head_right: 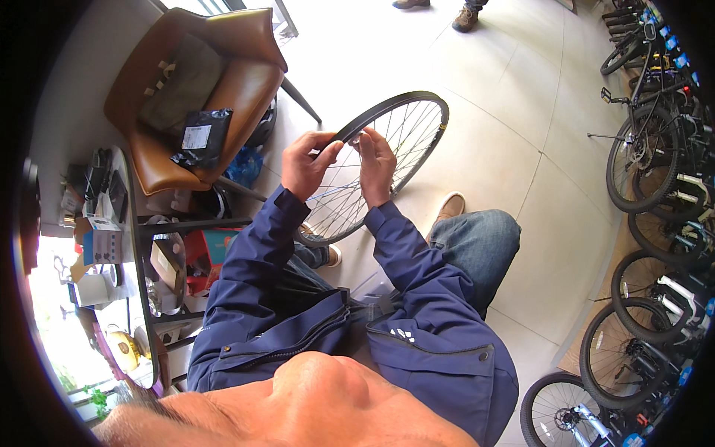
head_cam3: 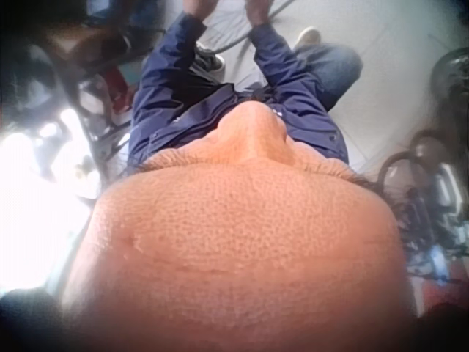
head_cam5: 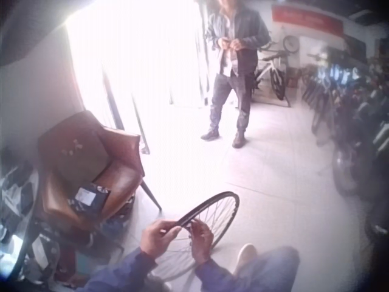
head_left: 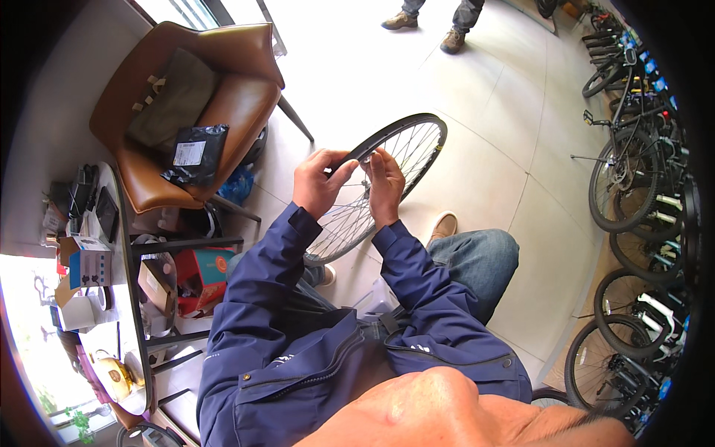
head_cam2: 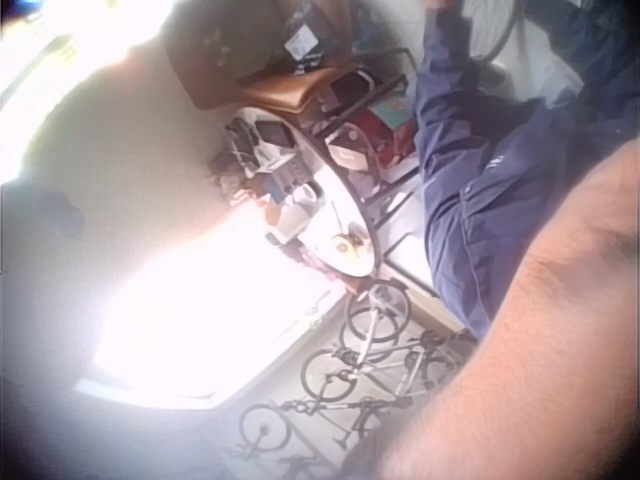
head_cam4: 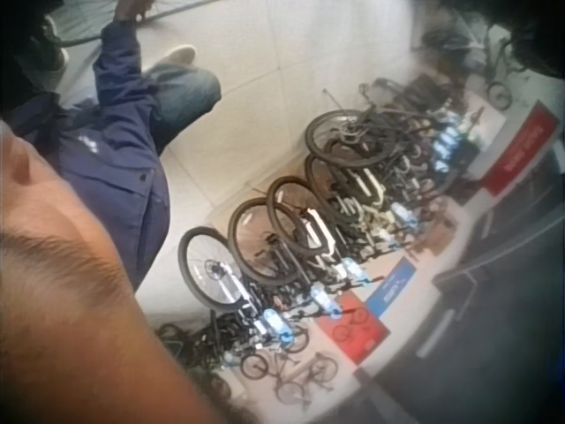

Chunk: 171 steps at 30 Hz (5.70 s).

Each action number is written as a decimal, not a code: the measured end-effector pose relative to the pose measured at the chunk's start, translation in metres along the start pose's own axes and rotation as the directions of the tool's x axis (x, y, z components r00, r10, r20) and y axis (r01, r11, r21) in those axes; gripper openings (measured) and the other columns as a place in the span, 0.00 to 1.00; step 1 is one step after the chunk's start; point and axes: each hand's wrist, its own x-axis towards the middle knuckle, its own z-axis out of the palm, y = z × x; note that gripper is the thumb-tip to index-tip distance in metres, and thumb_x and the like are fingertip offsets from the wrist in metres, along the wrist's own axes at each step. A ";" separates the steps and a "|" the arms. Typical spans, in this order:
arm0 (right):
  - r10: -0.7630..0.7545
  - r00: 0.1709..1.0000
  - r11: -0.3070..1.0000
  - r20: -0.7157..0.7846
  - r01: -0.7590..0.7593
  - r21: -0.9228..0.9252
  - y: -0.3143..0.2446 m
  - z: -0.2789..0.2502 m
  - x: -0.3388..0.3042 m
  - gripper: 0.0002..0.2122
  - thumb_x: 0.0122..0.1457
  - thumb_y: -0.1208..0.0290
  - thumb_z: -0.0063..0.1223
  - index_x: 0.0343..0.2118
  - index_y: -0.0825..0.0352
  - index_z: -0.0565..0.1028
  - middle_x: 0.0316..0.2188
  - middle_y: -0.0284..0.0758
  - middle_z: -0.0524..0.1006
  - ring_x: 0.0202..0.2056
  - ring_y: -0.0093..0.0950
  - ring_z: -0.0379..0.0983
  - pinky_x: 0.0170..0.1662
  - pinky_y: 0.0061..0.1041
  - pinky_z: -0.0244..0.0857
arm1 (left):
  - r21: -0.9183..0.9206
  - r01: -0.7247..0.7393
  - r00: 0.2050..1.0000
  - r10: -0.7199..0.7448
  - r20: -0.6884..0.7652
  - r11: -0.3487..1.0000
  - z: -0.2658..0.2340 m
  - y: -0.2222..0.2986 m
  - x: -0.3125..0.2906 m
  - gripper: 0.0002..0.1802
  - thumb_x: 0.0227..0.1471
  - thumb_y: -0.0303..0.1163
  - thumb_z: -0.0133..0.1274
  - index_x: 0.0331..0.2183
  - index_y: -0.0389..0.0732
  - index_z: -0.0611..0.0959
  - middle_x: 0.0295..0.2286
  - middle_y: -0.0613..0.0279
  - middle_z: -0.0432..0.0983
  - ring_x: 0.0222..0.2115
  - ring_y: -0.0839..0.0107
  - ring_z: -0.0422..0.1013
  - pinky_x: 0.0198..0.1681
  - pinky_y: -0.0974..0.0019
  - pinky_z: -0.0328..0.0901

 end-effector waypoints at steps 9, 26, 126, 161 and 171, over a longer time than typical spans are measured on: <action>-0.189 0.982 0.980 0.016 0.190 -0.061 -0.003 0.010 -0.016 0.18 0.66 0.76 0.65 0.53 0.71 0.70 0.49 0.41 0.79 0.51 0.27 0.79 0.55 0.27 0.76 | 0.042 -0.002 1.000 0.003 -0.028 0.999 0.001 0.000 -0.002 0.12 0.59 0.25 0.67 0.43 0.30 0.87 0.30 0.58 0.84 0.28 0.77 0.80 0.33 0.72 0.74; -0.115 0.930 0.849 0.349 0.275 -0.451 -0.025 -0.008 0.004 0.16 0.76 0.62 0.51 0.55 0.70 0.77 0.42 0.39 0.85 0.45 0.25 0.81 0.49 0.28 0.74 | 0.027 0.037 0.999 -0.036 -0.034 0.999 0.000 -0.002 0.000 0.12 0.60 0.28 0.68 0.43 0.30 0.87 0.30 0.59 0.84 0.28 0.77 0.79 0.33 0.72 0.74; -0.249 0.949 0.875 0.192 0.306 -0.376 -0.002 0.006 -0.010 0.21 0.69 0.67 0.63 0.59 0.70 0.68 0.43 0.34 0.80 0.43 0.20 0.77 0.47 0.23 0.73 | 0.033 -0.015 1.000 0.016 -0.008 0.999 0.002 0.012 -0.001 0.11 0.56 0.28 0.71 0.40 0.34 0.89 0.31 0.59 0.83 0.29 0.74 0.79 0.35 0.70 0.74; -0.254 0.931 0.822 0.263 0.351 -0.449 -0.006 0.004 -0.011 0.24 0.73 0.58 0.58 0.61 0.71 0.68 0.44 0.34 0.80 0.44 0.21 0.78 0.48 0.23 0.72 | 0.036 -0.025 0.999 0.027 -0.041 0.999 0.001 0.007 0.001 0.11 0.56 0.28 0.71 0.39 0.33 0.88 0.30 0.58 0.82 0.28 0.74 0.79 0.34 0.70 0.73; -0.123 0.986 0.984 0.109 0.135 -0.116 0.000 0.005 -0.004 0.21 0.73 0.57 0.57 0.56 0.71 0.73 0.40 0.32 0.81 0.43 0.18 0.77 0.46 0.19 0.71 | 0.050 -0.012 0.998 0.015 -0.053 0.999 0.001 0.005 0.000 0.11 0.55 0.27 0.71 0.39 0.34 0.89 0.29 0.58 0.82 0.28 0.74 0.79 0.33 0.70 0.73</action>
